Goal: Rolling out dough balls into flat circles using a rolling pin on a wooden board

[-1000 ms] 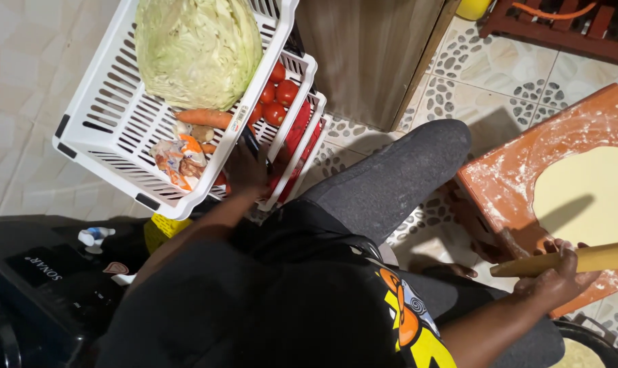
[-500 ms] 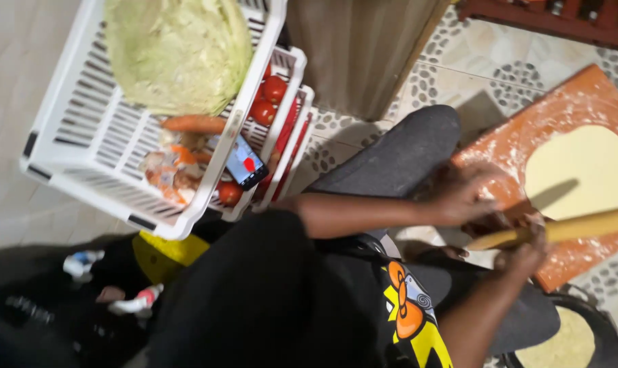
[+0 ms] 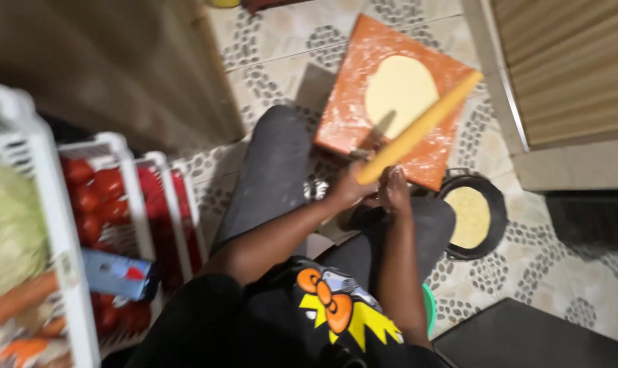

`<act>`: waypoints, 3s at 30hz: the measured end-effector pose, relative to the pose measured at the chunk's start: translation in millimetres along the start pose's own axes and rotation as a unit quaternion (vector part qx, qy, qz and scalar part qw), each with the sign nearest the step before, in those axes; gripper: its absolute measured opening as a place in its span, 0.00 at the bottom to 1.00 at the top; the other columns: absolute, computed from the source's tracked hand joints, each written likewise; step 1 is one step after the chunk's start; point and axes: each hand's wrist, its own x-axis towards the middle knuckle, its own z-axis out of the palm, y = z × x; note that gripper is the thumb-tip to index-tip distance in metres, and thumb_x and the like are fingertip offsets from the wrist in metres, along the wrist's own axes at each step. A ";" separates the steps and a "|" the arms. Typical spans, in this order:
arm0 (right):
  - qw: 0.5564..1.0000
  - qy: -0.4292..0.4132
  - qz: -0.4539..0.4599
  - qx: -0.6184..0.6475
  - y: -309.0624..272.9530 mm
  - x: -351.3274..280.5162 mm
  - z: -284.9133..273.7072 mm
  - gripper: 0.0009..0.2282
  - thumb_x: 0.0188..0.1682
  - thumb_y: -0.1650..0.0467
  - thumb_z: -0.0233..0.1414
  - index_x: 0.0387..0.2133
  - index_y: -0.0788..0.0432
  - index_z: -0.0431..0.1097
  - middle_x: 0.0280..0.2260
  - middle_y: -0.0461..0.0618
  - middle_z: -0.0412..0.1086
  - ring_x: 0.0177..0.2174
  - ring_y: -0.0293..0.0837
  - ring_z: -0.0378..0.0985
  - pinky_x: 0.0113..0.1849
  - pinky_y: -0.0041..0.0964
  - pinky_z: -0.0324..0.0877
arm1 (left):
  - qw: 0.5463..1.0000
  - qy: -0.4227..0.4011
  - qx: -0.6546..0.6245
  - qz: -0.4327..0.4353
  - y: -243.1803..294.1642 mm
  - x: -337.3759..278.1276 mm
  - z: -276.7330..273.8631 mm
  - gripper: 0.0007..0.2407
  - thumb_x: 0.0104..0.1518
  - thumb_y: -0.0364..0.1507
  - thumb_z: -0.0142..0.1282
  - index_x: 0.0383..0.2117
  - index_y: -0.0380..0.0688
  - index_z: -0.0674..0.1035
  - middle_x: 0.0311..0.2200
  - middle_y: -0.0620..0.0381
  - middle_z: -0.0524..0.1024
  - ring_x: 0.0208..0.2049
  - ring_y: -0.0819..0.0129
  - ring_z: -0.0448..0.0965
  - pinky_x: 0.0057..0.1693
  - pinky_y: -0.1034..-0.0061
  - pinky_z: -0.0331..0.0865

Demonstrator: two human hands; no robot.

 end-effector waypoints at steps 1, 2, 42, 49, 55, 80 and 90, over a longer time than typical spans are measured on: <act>0.958 0.037 0.169 0.228 -46.2 47.1 -33.8 0.21 0.60 0.66 0.27 0.55 0.73 0.57 0.49 0.74 0.59 0.53 0.73 0.60 0.59 0.72 0.56 | 0.998 0.031 -0.041 0.046 37.1 5.1 -14.7 0.24 0.41 0.33 0.73 0.47 0.41 0.79 0.40 0.44 0.82 0.43 0.53 0.83 0.48 0.66 0.76; 0.836 0.078 0.320 0.438 -87.1 98.2 -80.2 0.31 0.61 0.53 0.24 0.68 0.62 0.50 0.65 0.68 0.54 0.65 0.68 0.52 0.57 0.75 0.58 | 0.990 0.062 -0.084 0.090 74.2 11.1 -29.9 0.23 0.42 0.27 0.70 0.48 0.34 0.80 0.42 0.39 0.82 0.43 0.50 0.82 0.50 0.66 0.74; 0.923 -0.104 0.304 -0.214 47.8 220.5 60.7 0.37 0.60 0.52 0.43 0.72 0.61 0.36 0.72 0.66 0.34 0.70 0.69 0.32 0.63 0.78 0.37 | 0.970 0.205 0.014 -0.132 61.1 218.2 -116.6 0.17 0.46 0.44 0.63 0.35 0.47 0.79 0.22 0.51 0.81 0.31 0.56 0.87 0.42 0.64 0.76; 0.843 -0.127 0.522 -0.016 -36.3 163.9 -98.2 0.36 0.46 0.66 0.54 0.69 0.63 0.49 0.66 0.80 0.44 0.64 0.77 0.49 0.60 0.73 0.54 | 0.961 0.239 0.071 -0.119 -23.2 239.0 -116.3 0.23 0.47 0.43 0.69 0.46 0.45 0.80 0.39 0.45 0.83 0.47 0.48 0.83 0.51 0.59 0.75; 0.697 -0.020 0.717 0.001 -23.2 -31.7 -221.9 0.36 0.50 0.44 0.50 0.71 0.37 0.49 0.71 0.55 0.45 0.65 0.64 0.54 0.61 0.65 0.54 | 0.961 0.248 -0.123 -0.006 -93.0 243.8 -110.6 0.29 0.46 0.25 0.76 0.54 0.27 0.74 0.44 0.38 0.77 0.45 0.54 0.77 0.53 0.62 0.73; 0.622 -0.030 0.782 0.008 228.6 -164.4 -65.6 0.40 0.48 0.39 0.24 0.72 0.36 0.25 0.73 0.54 0.15 0.70 0.65 0.18 0.62 0.76 0.22 | 0.976 0.182 0.008 -0.116 50.1 184.0 -46.4 0.07 0.59 0.30 0.60 0.33 0.46 0.73 0.18 0.60 0.68 0.12 0.78 0.63 0.18 0.80 0.56; 0.743 -0.270 0.613 -0.017 100.5 -192.6 -90.9 0.47 0.46 0.69 0.57 0.73 0.43 0.28 0.73 0.61 0.22 0.70 0.69 0.30 0.60 0.77 0.38 | 0.977 0.165 0.063 -0.122 39.4 184.1 -46.9 0.07 0.62 0.31 0.59 0.36 0.49 0.71 0.19 0.62 0.68 0.14 0.79 0.66 0.18 0.81 0.57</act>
